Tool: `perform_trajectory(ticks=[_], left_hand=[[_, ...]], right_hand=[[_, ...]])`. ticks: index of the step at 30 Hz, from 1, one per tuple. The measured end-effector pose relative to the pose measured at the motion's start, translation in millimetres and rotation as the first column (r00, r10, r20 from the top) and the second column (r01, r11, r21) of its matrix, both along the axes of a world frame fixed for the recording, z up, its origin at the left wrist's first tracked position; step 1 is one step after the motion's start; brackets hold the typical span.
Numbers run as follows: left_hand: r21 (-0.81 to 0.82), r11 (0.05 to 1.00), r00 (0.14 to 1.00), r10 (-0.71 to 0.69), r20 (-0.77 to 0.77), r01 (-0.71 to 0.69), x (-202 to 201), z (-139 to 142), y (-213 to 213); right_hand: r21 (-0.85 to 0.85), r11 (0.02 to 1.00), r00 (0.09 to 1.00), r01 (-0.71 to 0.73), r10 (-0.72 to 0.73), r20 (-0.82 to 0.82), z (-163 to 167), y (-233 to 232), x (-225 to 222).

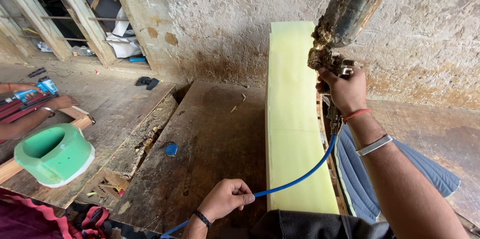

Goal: The person sits on the workshop floor and fits a gray fabric cover over a foam seat cushion, pulling and smoothing the fabric around the foam. They then use a pneumatic staple gun to fasten the covered cushion to a wooden frame and apply spray adhesive to a foam panel before pressing fabric onto it.

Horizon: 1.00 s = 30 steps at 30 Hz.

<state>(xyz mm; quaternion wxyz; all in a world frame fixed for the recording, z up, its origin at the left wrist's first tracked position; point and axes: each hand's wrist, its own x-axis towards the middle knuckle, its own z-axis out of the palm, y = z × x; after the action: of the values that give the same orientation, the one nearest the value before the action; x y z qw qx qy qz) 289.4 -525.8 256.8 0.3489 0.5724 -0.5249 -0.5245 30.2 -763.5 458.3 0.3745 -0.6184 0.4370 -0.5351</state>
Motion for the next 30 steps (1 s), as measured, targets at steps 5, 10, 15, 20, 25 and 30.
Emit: perform_trajectory(ticks=[5,10,15,20,25,30], left_hand=[[0.068,0.998,0.999,0.001,-0.054,0.003,5.4,0.6,-7.8],[0.117,0.993,0.985,-0.001,-0.172,0.021,21.8,-6.4,-17.9],[0.136,0.991,0.981,0.039,-0.188,-0.013,40.4,-19.4,-20.5],[0.121,0.990,0.981,0.099,-0.168,-0.079,44.7,-22.6,-30.9],[0.091,0.991,0.983,0.112,-0.145,-0.099,44.8,-22.3,-38.6],[0.111,0.990,0.976,0.109,-0.190,-0.089,37.9,-25.8,-41.2]], right_hand=[[0.007,1.000,1.000,-0.001,0.001,-0.029,6.6,-17.5,7.0],[-0.035,0.999,1.000,0.005,-0.004,0.011,33.1,-55.8,21.3],[-0.005,1.000,1.000,0.024,-0.024,0.017,58.7,-91.6,34.8],[-0.034,0.999,1.000,0.015,-0.014,0.012,69.0,-116.5,46.5],[-0.003,1.000,0.999,0.021,-0.021,0.028,69.3,-135.2,44.2],[-0.045,0.996,0.996,0.080,-0.082,-0.038,68.5,-140.4,17.7]])
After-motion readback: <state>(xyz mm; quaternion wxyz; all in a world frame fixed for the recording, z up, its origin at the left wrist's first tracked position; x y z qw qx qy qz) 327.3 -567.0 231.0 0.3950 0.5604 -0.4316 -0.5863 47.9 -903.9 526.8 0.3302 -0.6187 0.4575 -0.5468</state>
